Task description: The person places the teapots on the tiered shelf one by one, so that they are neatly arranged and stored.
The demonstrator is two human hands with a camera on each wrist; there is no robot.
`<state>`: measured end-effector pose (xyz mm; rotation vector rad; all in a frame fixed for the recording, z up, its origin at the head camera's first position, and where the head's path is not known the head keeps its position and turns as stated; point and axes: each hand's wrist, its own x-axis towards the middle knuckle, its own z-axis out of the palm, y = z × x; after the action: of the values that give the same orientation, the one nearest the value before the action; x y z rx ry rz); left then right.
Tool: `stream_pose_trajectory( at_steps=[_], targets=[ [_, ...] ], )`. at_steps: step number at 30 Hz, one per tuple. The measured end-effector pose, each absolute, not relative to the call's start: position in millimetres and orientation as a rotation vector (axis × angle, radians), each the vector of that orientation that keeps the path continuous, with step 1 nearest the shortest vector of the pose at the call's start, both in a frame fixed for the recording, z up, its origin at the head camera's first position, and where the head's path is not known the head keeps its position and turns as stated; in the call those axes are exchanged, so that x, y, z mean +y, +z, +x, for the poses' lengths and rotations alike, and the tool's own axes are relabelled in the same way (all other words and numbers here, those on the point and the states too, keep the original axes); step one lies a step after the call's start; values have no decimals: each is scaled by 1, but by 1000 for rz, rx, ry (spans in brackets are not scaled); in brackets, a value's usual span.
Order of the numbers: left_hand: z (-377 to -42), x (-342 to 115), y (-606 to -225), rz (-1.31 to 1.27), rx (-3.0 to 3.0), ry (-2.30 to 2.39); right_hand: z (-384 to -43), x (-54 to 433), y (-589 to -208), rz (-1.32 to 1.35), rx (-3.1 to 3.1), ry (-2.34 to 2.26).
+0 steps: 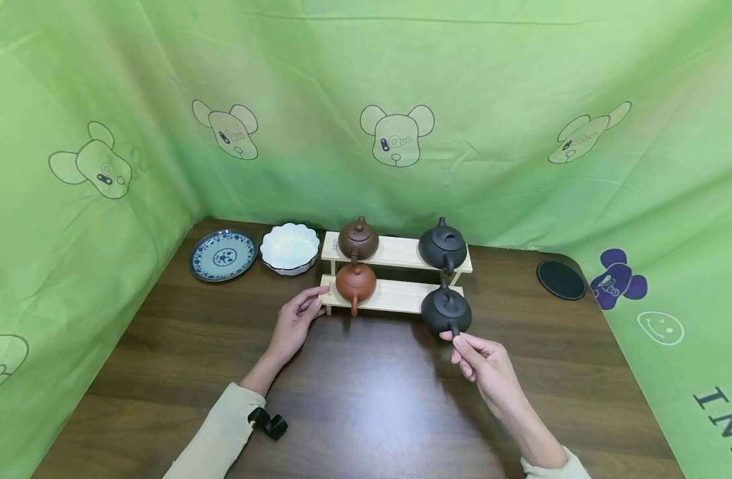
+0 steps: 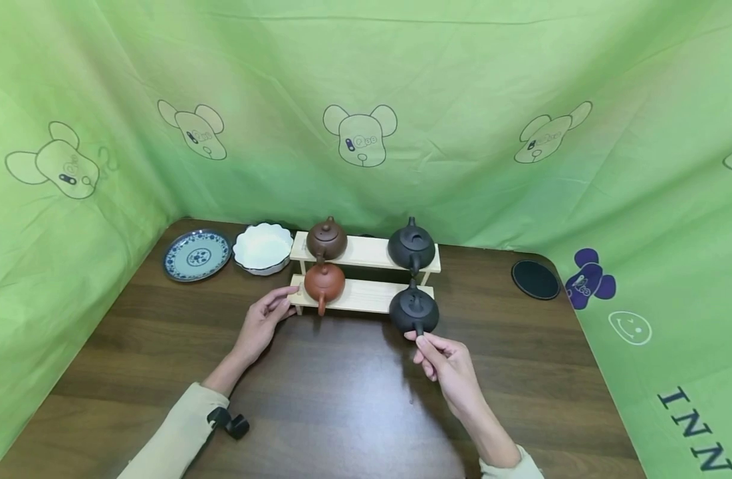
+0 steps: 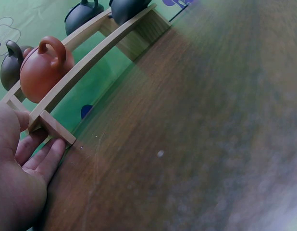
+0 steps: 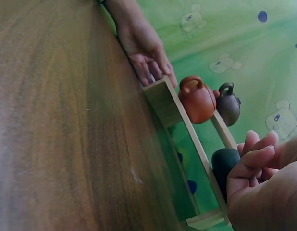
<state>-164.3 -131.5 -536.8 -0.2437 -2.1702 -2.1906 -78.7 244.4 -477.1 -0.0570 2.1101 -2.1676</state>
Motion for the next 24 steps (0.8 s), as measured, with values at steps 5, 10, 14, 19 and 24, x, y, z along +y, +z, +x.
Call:
stream_pose_trajectory(
  at_steps=[5, 10, 14, 19, 24],
  targets=[
    [-163, -131, -534, -241, -2167, -2201, -85, 240, -477, -3, 2123, -2151],
    [-163, -130, -532, -226, -2165, -2216, -92, 235, -480, 52, 2147, -2148],
    [-163, -129, -532, -213, -2157, -2234, -96, 232, -483, 53, 2186, -2125],
    [-164, -128, -532, -215, -2152, -2242, -101, 231, -488, 21, 2254, -2099],
    [-162, -129, -531, -214, -2154, -2233, -105, 230, -489, -16, 2262, -2081]
  ],
)
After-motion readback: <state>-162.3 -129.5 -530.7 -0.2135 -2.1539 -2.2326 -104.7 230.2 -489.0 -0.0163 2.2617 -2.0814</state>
